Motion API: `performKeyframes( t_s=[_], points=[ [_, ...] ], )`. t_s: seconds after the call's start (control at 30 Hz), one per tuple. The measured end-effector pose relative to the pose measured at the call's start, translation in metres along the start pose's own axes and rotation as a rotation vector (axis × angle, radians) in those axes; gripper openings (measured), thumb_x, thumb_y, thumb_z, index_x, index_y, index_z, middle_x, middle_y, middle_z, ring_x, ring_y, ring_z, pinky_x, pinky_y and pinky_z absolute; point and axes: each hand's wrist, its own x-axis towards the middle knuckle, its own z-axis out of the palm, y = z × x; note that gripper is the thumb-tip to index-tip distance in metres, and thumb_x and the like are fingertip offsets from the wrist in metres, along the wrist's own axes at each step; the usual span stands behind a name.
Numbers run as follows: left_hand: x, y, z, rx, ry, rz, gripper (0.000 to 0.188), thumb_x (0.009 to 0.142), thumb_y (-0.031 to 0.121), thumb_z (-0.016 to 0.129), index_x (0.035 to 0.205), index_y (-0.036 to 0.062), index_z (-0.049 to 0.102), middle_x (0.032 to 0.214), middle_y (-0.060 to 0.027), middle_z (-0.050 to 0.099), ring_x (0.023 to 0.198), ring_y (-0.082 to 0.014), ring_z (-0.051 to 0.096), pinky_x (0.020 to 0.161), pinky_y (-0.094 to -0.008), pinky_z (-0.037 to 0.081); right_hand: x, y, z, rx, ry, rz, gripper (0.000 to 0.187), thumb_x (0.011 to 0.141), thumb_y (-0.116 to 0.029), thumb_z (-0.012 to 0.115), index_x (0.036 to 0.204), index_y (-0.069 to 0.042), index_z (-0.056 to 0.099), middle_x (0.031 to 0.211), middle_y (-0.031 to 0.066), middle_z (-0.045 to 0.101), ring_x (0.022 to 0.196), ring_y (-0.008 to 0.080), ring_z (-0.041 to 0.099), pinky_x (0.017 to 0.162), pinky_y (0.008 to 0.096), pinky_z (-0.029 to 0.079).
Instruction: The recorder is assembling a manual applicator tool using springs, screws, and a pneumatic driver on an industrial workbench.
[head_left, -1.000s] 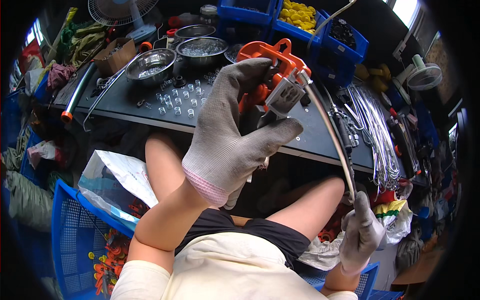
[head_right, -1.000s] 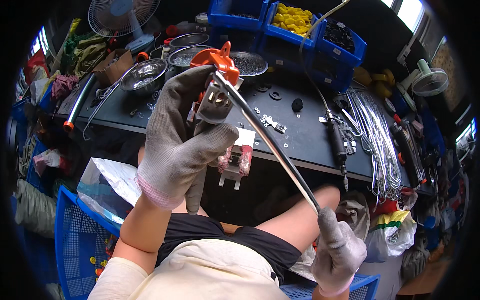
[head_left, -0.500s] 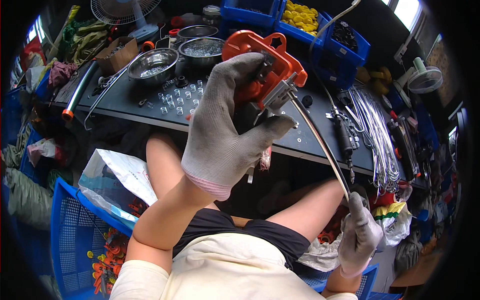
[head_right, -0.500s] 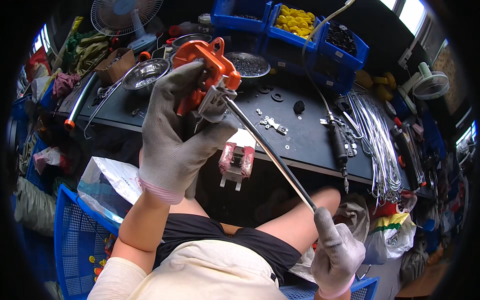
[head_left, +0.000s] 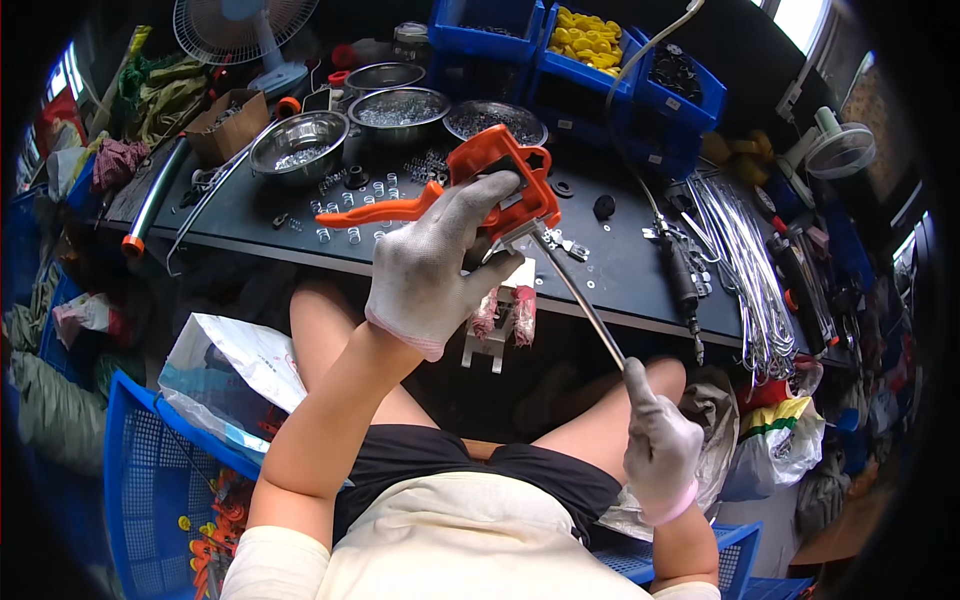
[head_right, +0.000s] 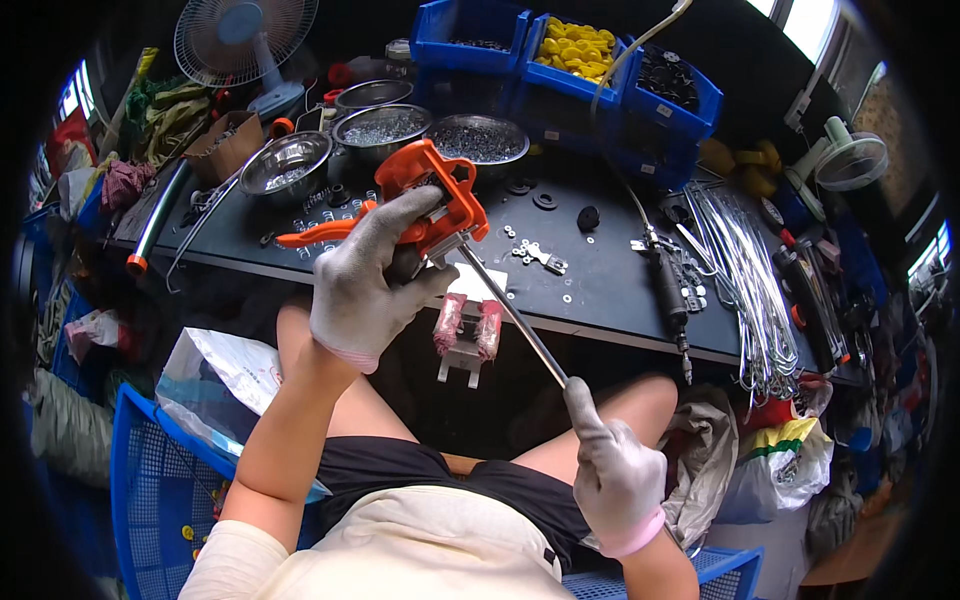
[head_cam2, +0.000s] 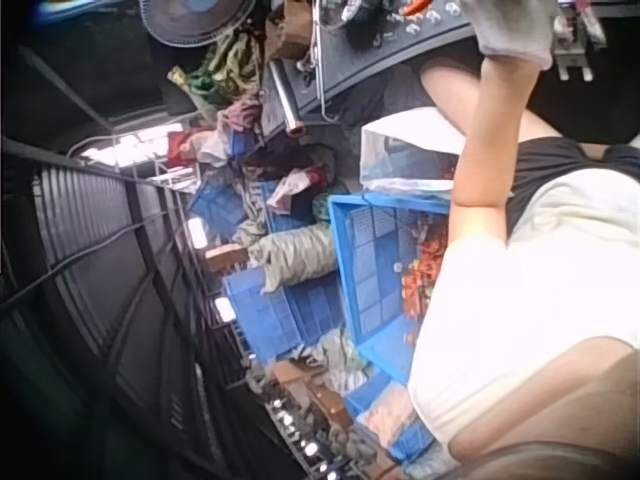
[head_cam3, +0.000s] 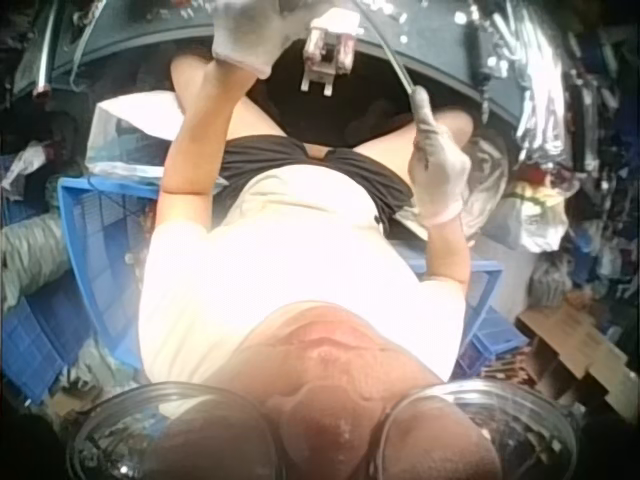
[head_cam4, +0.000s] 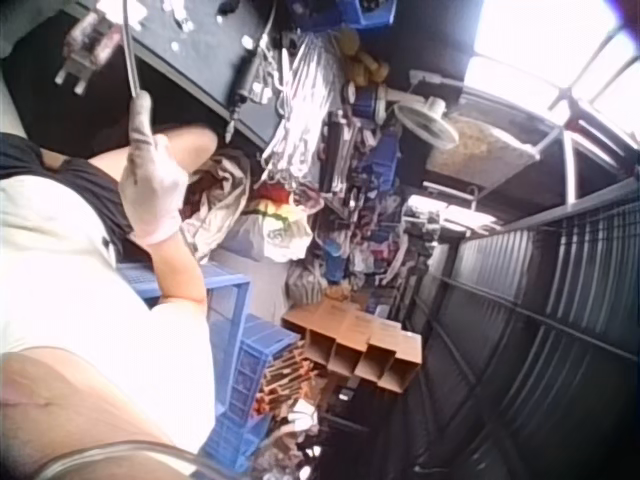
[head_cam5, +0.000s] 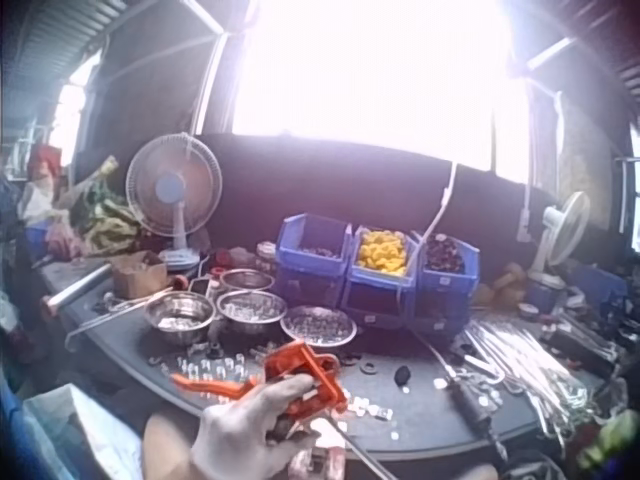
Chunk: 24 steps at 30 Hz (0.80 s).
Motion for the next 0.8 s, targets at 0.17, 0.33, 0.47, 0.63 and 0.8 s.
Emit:
performKeyframes(
  t_s=[0.17,0.33,0.47,0.63,0.8],
  points=[
    [-0.011,-0.014,0.001,0.006,-0.003,-0.010,0.066,0.064,0.008,0.080,0.125,0.0145,0.055,0.105,-0.0090,0.067,0.070,-0.0192,0.069,0.065,-0.0307,0.056,0.008,0.015,0.001,1.416,-0.459,0.861,0.060,0.088,-0.003,0.056,0.145,-0.006,0.036,0.062,-0.0041,0.035,0.048,0.0047,0.034,0.042,0.0196,0.028],
    [-0.014,-0.011,0.002,-0.042,-0.040,-0.180,0.064,0.067,0.005,0.079,0.126,0.0117,0.056,0.101,-0.0091,0.068,0.073,-0.0093,0.065,0.072,-0.0249,0.054,-0.005,0.030,0.044,0.669,-0.262,0.342,0.062,0.083,0.006,0.053,0.142,-0.010,0.043,0.063,-0.0061,0.040,0.048,0.0056,0.036,0.043,0.0197,0.030],
    [-0.023,-0.019,0.009,0.037,-0.066,-0.237,0.064,0.067,0.008,0.079,0.127,0.0130,0.056,0.103,-0.0103,0.067,0.075,-0.0143,0.066,0.075,-0.0271,0.054,0.003,0.040,0.055,-0.045,-0.004,-0.103,0.063,0.080,0.011,0.046,0.138,-0.011,0.049,0.063,-0.0069,0.041,0.048,0.0058,0.036,0.045,0.0195,0.033],
    [-0.031,-0.032,0.012,0.160,-0.113,-0.120,0.065,0.066,0.008,0.079,0.126,0.0130,0.056,0.107,-0.0096,0.066,0.071,-0.0139,0.064,0.070,-0.0280,0.053,0.002,0.034,0.057,0.610,-0.252,0.290,0.057,0.084,0.007,0.051,0.137,-0.012,0.050,0.066,-0.0009,0.049,0.047,0.0100,0.039,0.044,0.0216,0.036],
    [-0.018,-0.037,-0.017,0.022,0.055,-0.343,0.060,0.072,0.009,0.076,0.127,0.0118,0.054,0.117,-0.0107,0.063,0.098,-0.0199,0.065,0.085,-0.0310,0.052,0.012,0.012,0.022,-0.007,-0.349,0.123,0.045,0.085,0.007,0.049,0.129,-0.003,0.055,0.103,0.0183,0.067,0.064,0.0282,0.064,0.058,0.0286,0.050]
  ],
)
